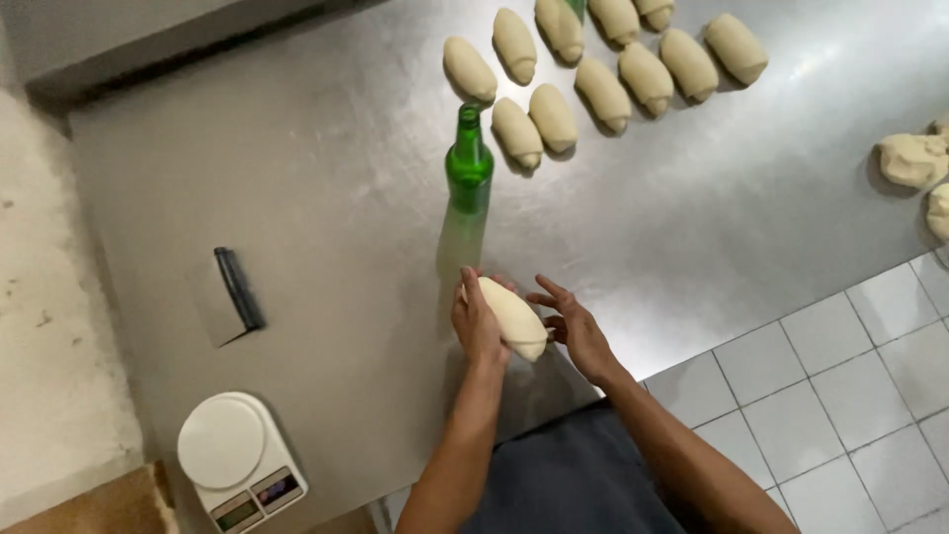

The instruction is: Rolling out dough portions and shaping them into individual bread rolls using a glass bottle as a rolling pin.

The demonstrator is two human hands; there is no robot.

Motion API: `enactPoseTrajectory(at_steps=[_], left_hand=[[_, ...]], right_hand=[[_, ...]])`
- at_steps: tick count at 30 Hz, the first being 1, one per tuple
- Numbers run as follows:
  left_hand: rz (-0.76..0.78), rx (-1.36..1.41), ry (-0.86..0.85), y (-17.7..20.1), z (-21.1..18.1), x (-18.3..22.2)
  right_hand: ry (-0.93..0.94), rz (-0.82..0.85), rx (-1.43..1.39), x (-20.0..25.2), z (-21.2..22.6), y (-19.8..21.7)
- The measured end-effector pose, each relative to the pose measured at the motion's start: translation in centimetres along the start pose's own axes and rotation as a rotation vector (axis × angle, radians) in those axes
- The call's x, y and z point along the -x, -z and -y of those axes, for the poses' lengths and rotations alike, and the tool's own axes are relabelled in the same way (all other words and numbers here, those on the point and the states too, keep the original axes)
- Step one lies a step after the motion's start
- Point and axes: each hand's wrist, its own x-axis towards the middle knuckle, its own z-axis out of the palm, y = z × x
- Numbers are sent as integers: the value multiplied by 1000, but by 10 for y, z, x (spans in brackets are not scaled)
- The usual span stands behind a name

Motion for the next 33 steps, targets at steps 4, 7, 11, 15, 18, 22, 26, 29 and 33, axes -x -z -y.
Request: enactPoseTrajectory(at_steps=[4,7,11,15,18,22,26,29,33], left_hand=[[-47,-79,-46,-49,51,-1],[-65,-239,-110,-92,81,-2],[182,-1,123,-153,123,-9],[275,-180,91,-225,156,-9],[261,-309,76,-251,176,-9],[165,-776,-369,-246,191,-19],[-195,-1332,-221,-220,189,-28],[-234,-1600,-273,-172,209,-38],[-237,-1861,-577,-112,248,-51]], right_hand=[[136,-49,46,-8,-28,42],[171,55,-160,-25,-17,96],[-113,139,-587,-56,-32,204],[-248,156,-635,-75,-26,287],[-234,192,-580,-94,-2,338],[-174,190,-630,-135,46,381],[-4,-168,-245,-201,143,414],[307,-401,175,-260,204,435],[861,-535,433,-349,232,453]])
